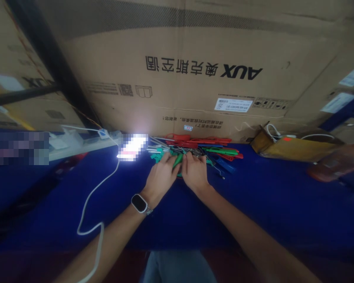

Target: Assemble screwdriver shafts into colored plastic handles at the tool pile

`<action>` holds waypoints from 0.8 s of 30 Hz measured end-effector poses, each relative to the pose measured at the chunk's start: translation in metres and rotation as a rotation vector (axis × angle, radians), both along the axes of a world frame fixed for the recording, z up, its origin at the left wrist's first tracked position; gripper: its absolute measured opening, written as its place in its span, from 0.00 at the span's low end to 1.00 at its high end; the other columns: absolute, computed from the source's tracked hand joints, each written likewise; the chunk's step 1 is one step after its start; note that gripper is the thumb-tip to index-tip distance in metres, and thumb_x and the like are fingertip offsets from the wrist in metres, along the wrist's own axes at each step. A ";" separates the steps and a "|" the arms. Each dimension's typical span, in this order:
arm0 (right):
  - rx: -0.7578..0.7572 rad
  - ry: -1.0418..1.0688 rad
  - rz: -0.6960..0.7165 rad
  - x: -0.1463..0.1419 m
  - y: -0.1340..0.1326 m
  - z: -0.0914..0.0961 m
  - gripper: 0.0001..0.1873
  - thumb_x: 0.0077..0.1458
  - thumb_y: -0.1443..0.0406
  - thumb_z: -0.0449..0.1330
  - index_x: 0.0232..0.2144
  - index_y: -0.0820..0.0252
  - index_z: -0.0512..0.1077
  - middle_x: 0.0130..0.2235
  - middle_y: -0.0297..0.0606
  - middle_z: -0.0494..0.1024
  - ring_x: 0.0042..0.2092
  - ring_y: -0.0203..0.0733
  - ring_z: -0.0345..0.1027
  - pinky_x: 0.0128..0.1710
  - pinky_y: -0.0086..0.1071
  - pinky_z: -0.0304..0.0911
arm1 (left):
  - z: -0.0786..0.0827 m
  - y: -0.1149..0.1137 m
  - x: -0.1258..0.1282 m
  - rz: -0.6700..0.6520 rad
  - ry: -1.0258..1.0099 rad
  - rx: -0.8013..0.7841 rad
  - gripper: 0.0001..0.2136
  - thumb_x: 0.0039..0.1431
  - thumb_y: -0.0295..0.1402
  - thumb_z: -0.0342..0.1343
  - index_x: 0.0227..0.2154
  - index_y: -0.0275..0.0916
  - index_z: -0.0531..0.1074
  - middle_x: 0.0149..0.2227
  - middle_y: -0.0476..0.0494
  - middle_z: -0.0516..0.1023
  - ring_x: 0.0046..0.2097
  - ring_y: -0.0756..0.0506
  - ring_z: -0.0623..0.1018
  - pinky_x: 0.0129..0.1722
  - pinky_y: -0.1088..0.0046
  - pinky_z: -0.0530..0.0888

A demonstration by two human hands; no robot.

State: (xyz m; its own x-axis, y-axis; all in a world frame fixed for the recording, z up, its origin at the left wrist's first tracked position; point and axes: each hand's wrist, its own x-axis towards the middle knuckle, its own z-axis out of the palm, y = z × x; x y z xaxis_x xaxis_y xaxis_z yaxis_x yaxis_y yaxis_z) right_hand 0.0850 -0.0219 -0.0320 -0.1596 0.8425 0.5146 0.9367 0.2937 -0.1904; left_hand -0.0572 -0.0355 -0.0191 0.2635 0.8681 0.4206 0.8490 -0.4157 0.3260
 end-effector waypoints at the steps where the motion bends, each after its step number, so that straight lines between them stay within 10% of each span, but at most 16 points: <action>1: -0.008 0.008 0.014 -0.001 0.001 0.000 0.15 0.69 0.67 0.41 0.35 0.59 0.67 0.29 0.40 0.79 0.35 0.46 0.72 0.42 0.38 0.48 | 0.000 0.001 -0.001 -0.013 -0.031 -0.001 0.11 0.67 0.33 0.52 0.47 0.38 0.74 0.47 0.39 0.73 0.37 0.43 0.79 0.38 0.65 0.79; 24: -0.198 -0.287 0.438 0.021 0.037 0.021 0.08 0.65 0.65 0.54 0.34 0.58 0.72 0.37 0.41 0.81 0.42 0.46 0.73 0.45 0.37 0.50 | 0.003 0.027 -0.048 -0.067 -0.046 -0.111 0.16 0.61 0.41 0.62 0.51 0.47 0.77 0.45 0.44 0.83 0.45 0.39 0.82 0.43 0.63 0.77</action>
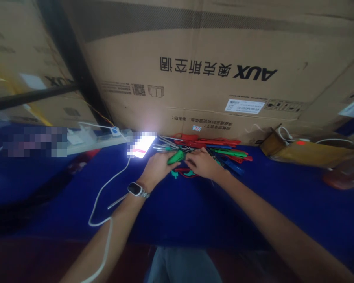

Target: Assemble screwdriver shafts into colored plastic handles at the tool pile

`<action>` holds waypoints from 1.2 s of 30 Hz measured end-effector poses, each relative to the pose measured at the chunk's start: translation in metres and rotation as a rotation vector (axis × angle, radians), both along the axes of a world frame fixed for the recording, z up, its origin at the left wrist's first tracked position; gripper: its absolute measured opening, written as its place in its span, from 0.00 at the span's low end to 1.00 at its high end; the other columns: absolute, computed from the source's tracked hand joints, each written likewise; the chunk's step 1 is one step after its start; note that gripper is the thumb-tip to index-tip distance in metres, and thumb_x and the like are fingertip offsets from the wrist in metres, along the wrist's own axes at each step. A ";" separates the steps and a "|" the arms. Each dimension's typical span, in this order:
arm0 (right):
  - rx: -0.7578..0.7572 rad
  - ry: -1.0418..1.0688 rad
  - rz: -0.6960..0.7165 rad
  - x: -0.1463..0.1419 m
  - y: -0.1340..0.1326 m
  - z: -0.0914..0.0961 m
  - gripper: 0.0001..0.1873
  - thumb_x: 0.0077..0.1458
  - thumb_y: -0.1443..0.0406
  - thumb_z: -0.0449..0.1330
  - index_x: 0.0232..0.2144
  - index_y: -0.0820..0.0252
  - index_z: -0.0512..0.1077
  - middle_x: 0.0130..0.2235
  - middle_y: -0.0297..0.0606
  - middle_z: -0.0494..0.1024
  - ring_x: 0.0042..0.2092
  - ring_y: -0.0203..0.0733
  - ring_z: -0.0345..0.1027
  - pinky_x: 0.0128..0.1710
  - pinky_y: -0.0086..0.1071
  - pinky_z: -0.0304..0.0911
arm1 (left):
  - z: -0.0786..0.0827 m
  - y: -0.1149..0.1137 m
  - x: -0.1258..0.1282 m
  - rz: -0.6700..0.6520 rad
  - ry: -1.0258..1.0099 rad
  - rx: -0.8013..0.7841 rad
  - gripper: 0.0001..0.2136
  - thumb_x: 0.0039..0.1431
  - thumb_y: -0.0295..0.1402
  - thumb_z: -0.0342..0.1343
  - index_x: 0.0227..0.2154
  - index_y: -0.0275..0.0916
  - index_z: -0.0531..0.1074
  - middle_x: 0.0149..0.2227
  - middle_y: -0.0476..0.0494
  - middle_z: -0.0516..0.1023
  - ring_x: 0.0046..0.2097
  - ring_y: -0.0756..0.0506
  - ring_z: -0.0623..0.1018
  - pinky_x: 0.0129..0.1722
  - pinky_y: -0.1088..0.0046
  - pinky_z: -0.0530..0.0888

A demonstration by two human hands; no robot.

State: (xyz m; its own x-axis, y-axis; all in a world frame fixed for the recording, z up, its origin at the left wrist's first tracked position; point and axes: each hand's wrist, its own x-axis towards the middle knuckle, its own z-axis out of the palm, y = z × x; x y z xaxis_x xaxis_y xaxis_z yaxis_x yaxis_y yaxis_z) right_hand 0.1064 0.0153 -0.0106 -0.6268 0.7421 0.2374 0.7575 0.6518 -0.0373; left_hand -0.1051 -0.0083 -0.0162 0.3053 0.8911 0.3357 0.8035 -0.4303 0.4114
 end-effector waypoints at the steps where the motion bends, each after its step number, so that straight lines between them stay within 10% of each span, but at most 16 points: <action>1: -0.012 -0.015 -0.001 -0.002 0.002 0.002 0.07 0.64 0.65 0.55 0.34 0.58 0.72 0.37 0.41 0.81 0.43 0.46 0.73 0.46 0.38 0.51 | 0.001 -0.001 0.001 0.010 0.018 -0.003 0.16 0.61 0.41 0.61 0.52 0.47 0.77 0.46 0.44 0.83 0.45 0.39 0.82 0.42 0.63 0.77; 5: -0.063 0.008 -0.080 -0.001 0.001 0.007 0.05 0.58 0.68 0.57 0.36 0.59 0.74 0.36 0.41 0.82 0.43 0.47 0.73 0.46 0.38 0.53 | 0.004 -0.007 0.004 0.011 0.079 -0.008 0.19 0.62 0.42 0.61 0.55 0.47 0.75 0.50 0.43 0.82 0.47 0.37 0.82 0.42 0.62 0.77; 12: 0.047 0.162 0.041 0.007 -0.032 0.006 0.36 0.50 0.64 0.65 0.61 0.62 0.63 0.59 0.52 0.72 0.57 0.54 0.67 0.55 0.43 0.56 | 0.012 -0.015 0.009 -0.181 0.136 0.030 0.16 0.64 0.38 0.60 0.53 0.49 0.76 0.52 0.45 0.81 0.50 0.38 0.81 0.45 0.65 0.75; 17: 0.036 0.056 0.020 0.009 -0.032 0.004 0.07 0.60 0.62 0.62 0.38 0.60 0.76 0.34 0.42 0.83 0.38 0.46 0.75 0.48 0.39 0.54 | 0.011 -0.010 0.016 -0.219 0.132 0.111 0.14 0.58 0.37 0.65 0.47 0.43 0.78 0.46 0.43 0.83 0.45 0.38 0.82 0.41 0.65 0.74; 30: -0.066 0.417 -0.135 0.049 -0.036 -0.013 0.19 0.64 0.53 0.56 0.27 0.58 0.74 0.22 0.34 0.75 0.26 0.40 0.66 0.41 0.37 0.54 | -0.004 -0.002 0.012 0.109 -0.307 0.513 0.17 0.61 0.33 0.60 0.52 0.38 0.71 0.52 0.34 0.74 0.54 0.36 0.72 0.54 0.56 0.68; 36: -0.430 0.797 -0.145 0.035 -0.046 -0.012 0.24 0.60 0.47 0.58 0.25 0.59 0.74 0.21 0.33 0.73 0.23 0.37 0.64 0.26 0.31 0.57 | -0.010 0.011 0.032 0.028 -1.126 -0.169 0.18 0.62 0.50 0.56 0.37 0.38 0.75 0.35 0.42 0.79 0.36 0.44 0.78 0.37 0.67 0.73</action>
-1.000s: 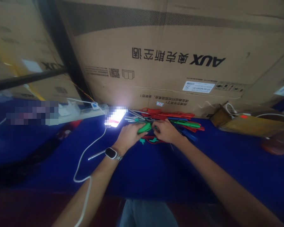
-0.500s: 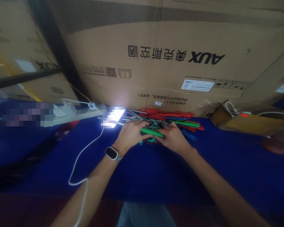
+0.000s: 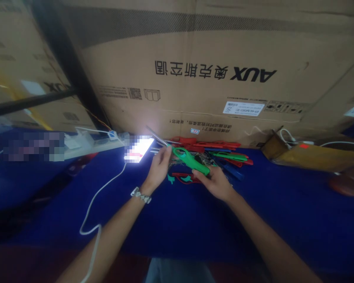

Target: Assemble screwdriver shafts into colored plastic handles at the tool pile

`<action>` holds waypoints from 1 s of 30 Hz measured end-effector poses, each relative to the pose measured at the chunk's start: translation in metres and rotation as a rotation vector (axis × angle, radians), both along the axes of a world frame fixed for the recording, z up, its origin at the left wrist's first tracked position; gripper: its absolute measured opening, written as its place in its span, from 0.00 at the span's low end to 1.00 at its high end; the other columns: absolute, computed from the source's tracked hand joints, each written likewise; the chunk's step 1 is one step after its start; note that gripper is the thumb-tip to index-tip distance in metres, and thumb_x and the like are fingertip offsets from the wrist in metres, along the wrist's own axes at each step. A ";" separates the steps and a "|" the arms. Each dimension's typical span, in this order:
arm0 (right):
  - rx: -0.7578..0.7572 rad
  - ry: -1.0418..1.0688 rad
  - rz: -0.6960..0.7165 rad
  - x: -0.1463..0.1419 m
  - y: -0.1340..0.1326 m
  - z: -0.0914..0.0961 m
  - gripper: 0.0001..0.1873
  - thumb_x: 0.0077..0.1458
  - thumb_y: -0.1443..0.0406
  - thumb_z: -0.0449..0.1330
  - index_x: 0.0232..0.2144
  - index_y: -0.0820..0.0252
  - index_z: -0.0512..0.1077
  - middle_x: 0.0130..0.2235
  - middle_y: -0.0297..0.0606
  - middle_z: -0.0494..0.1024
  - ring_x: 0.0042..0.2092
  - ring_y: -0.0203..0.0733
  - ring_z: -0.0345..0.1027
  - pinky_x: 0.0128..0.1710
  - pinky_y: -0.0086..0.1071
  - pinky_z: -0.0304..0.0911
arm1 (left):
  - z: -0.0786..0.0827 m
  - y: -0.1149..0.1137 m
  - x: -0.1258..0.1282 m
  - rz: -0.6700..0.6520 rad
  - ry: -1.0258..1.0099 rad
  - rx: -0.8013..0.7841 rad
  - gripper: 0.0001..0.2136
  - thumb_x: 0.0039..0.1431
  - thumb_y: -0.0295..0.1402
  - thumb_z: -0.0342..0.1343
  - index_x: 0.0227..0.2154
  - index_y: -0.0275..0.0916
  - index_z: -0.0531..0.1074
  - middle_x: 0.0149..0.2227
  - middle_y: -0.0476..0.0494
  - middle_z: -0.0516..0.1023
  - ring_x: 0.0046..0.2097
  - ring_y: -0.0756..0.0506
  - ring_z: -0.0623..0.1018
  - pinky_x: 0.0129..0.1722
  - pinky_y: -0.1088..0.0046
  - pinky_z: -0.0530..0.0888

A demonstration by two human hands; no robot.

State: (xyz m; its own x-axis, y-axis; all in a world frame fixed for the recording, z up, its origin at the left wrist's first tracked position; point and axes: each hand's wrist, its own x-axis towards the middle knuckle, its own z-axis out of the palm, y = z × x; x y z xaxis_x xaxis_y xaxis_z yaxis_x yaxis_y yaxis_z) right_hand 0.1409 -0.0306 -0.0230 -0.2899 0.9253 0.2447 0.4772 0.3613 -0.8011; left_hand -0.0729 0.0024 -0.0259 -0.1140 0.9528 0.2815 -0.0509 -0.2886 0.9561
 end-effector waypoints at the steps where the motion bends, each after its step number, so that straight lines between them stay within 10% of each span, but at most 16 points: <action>1: -0.075 0.071 0.031 -0.004 -0.003 0.001 0.25 0.59 0.46 0.58 0.24 0.60 0.74 0.19 0.32 0.71 0.21 0.36 0.62 0.24 0.30 0.55 | 0.002 0.002 0.004 -0.080 -0.116 -0.037 0.19 0.60 0.51 0.58 0.36 0.38 0.76 0.35 0.42 0.80 0.36 0.44 0.78 0.36 0.68 0.73; 9: -0.678 0.664 0.155 -0.047 -0.005 0.013 0.26 0.51 0.44 0.64 0.39 0.56 0.64 0.21 0.27 0.74 0.17 0.38 0.68 0.16 0.30 0.65 | 0.005 -0.011 0.026 -0.363 -0.392 -0.302 0.16 0.52 0.45 0.68 0.29 0.37 0.75 0.26 0.50 0.76 0.29 0.51 0.76 0.31 0.76 0.71; 18: -0.555 0.561 0.085 -0.058 -0.012 0.002 0.26 0.53 0.41 0.61 0.36 0.53 0.60 0.15 0.19 0.64 0.11 0.34 0.59 0.07 0.25 0.55 | 0.030 0.007 0.044 -0.016 -0.580 -0.404 0.11 0.56 0.39 0.66 0.29 0.36 0.74 0.28 0.46 0.79 0.34 0.47 0.80 0.34 0.73 0.74; 30: -0.699 0.542 0.133 -0.038 -0.021 0.015 0.26 0.56 0.44 0.61 0.44 0.55 0.64 0.15 0.20 0.67 0.11 0.35 0.59 0.07 0.25 0.54 | 0.063 0.055 0.009 -0.033 -0.746 -0.279 0.11 0.70 0.33 0.52 0.31 0.36 0.71 0.26 0.48 0.74 0.28 0.52 0.74 0.34 0.76 0.73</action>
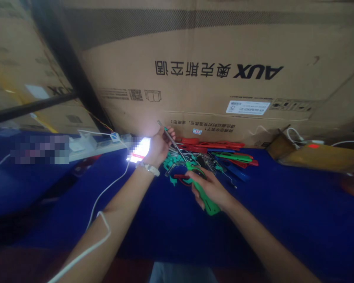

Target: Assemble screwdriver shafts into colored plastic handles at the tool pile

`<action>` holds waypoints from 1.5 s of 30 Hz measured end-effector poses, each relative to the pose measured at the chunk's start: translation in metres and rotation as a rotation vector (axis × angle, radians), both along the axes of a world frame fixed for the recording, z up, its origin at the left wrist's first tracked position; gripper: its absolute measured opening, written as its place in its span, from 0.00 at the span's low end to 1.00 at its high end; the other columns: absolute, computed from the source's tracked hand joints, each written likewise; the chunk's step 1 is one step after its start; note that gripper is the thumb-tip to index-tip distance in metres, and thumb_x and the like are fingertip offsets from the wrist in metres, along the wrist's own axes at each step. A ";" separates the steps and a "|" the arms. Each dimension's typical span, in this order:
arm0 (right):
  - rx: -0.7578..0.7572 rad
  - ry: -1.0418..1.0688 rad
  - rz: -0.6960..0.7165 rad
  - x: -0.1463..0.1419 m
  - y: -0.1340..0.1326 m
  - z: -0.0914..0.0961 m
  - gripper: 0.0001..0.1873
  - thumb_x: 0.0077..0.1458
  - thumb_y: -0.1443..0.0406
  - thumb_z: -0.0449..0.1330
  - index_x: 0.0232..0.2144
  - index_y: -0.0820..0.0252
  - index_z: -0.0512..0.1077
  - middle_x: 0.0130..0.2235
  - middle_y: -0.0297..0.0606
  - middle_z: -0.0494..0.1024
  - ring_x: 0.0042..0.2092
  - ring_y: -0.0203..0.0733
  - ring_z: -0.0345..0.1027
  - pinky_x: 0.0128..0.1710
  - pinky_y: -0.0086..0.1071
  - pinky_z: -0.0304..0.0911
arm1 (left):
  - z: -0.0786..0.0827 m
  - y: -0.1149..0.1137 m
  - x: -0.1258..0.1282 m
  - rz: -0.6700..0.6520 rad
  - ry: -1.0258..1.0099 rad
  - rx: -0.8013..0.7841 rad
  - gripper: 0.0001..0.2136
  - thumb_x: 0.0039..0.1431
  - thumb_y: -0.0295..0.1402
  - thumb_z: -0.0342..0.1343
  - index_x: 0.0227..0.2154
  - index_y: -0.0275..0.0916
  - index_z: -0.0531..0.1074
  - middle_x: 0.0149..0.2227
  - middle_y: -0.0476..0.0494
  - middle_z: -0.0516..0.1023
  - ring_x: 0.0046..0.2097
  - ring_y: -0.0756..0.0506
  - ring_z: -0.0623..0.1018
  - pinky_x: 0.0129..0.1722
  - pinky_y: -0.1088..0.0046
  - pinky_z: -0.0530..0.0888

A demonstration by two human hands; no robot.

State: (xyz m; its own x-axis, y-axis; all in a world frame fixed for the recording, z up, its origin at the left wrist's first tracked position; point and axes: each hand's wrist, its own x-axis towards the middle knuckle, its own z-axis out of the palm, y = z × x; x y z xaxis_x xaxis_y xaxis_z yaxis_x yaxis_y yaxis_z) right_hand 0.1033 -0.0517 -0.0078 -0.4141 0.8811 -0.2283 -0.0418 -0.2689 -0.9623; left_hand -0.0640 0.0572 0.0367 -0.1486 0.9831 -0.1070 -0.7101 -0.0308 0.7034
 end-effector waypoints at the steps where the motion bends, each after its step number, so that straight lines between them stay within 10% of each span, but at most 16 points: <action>1: -0.008 0.015 0.013 0.001 0.000 0.001 0.26 0.56 0.45 0.62 0.46 0.55 0.64 0.16 0.21 0.68 0.11 0.36 0.61 0.08 0.25 0.56 | -0.001 -0.001 0.000 -0.011 -0.024 -0.005 0.11 0.70 0.33 0.52 0.30 0.36 0.71 0.25 0.49 0.73 0.26 0.53 0.72 0.31 0.78 0.72; 7: -0.075 0.206 0.124 -0.003 0.006 0.001 0.22 0.52 0.52 0.66 0.41 0.56 0.64 0.25 0.27 0.76 0.16 0.35 0.67 0.16 0.30 0.68 | -0.018 -0.028 0.024 -0.210 -0.192 0.009 0.12 0.69 0.31 0.53 0.28 0.34 0.69 0.21 0.54 0.61 0.20 0.57 0.61 0.20 0.83 0.63; 15: -0.083 0.175 0.066 -0.006 0.012 0.002 0.22 0.57 0.44 0.59 0.38 0.53 0.60 0.16 0.19 0.67 0.12 0.32 0.58 0.13 0.26 0.63 | -0.032 -0.052 0.039 -0.332 0.098 -0.054 0.09 0.63 0.36 0.61 0.34 0.33 0.77 0.33 0.41 0.80 0.32 0.50 0.78 0.17 0.81 0.62; 24: -0.104 0.160 0.121 0.003 0.011 0.001 0.23 0.56 0.43 0.59 0.33 0.54 0.59 0.15 0.20 0.65 0.11 0.31 0.55 0.10 0.25 0.59 | -0.025 -0.027 0.035 -0.181 0.089 0.016 0.08 0.61 0.32 0.63 0.30 0.33 0.77 0.33 0.41 0.82 0.37 0.48 0.81 0.46 0.70 0.75; 45: -0.087 0.174 0.016 -0.002 0.013 0.006 0.23 0.57 0.44 0.58 0.31 0.53 0.57 0.15 0.20 0.64 0.12 0.31 0.54 0.12 0.26 0.60 | -0.016 -0.017 0.051 -0.073 0.002 -0.069 0.05 0.59 0.27 0.64 0.29 0.34 0.76 0.27 0.49 0.79 0.30 0.53 0.78 0.37 0.78 0.74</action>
State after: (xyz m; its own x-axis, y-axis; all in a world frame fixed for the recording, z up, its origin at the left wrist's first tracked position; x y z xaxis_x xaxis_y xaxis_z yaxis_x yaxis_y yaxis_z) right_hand 0.1014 -0.0389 -0.0022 -0.4674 0.8544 -0.2271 -0.2006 -0.3527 -0.9140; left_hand -0.0132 0.0404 0.0208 -0.0773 0.9815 -0.1750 -0.7075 0.0697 0.7033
